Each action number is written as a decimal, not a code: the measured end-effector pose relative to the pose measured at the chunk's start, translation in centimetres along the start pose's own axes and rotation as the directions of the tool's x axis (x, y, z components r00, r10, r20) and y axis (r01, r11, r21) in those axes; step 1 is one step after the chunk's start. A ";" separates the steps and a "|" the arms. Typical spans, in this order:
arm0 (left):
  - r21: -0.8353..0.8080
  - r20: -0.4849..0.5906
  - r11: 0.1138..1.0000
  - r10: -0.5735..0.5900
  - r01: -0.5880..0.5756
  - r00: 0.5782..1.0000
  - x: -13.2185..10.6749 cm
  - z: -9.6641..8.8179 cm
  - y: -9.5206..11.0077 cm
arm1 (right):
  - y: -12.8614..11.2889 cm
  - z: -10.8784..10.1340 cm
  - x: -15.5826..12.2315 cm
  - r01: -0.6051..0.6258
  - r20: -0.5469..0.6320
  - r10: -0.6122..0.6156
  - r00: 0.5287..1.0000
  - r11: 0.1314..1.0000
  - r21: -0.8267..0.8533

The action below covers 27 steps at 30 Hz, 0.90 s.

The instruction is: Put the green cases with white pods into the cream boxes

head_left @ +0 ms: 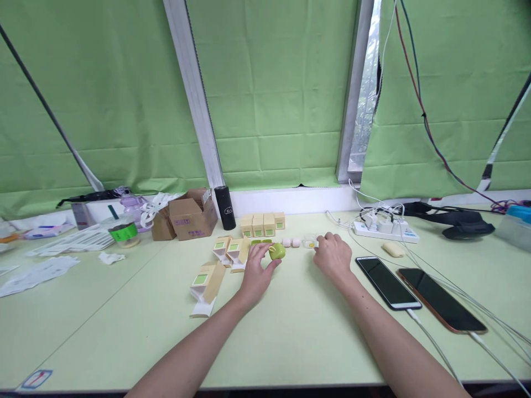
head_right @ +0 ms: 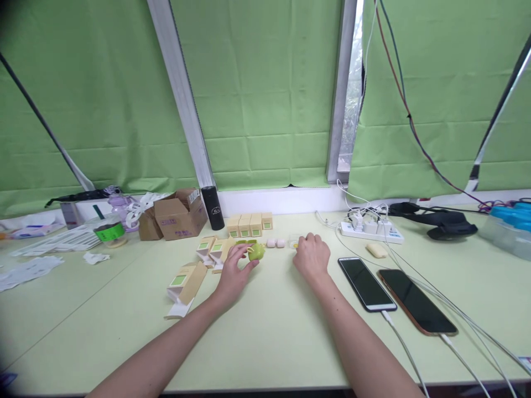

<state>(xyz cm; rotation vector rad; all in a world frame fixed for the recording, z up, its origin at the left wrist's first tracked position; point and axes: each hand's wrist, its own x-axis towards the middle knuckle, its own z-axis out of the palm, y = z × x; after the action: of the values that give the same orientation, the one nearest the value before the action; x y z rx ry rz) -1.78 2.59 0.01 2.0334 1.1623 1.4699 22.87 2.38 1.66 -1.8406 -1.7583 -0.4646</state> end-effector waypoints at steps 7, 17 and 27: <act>-0.201 -0.040 0.965 -0.179 0.167 0.983 0.7 0.5 -1.3 | 0.9 -0.5 0.5 -0.031 0.276 0.087 0.957 0.979 -0.201; -0.385 0.006 0.873 -0.323 0.300 0.946 1.4 0.5 -1.2 | -5.3 -1.5 -2.5 0.390 0.192 -0.400 0.896 0.917 0.090; -0.387 0.010 0.856 -0.368 0.343 0.930 1.4 0.2 -0.6 | -4.5 -0.4 -2.5 0.066 0.284 -0.221 0.933 0.881 0.468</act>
<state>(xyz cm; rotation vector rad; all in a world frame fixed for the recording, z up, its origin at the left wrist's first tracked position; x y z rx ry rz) -1.66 4.08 0.37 1.4293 1.0988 1.4441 18.26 0.12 1.10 -1.5152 -2.0235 0.2129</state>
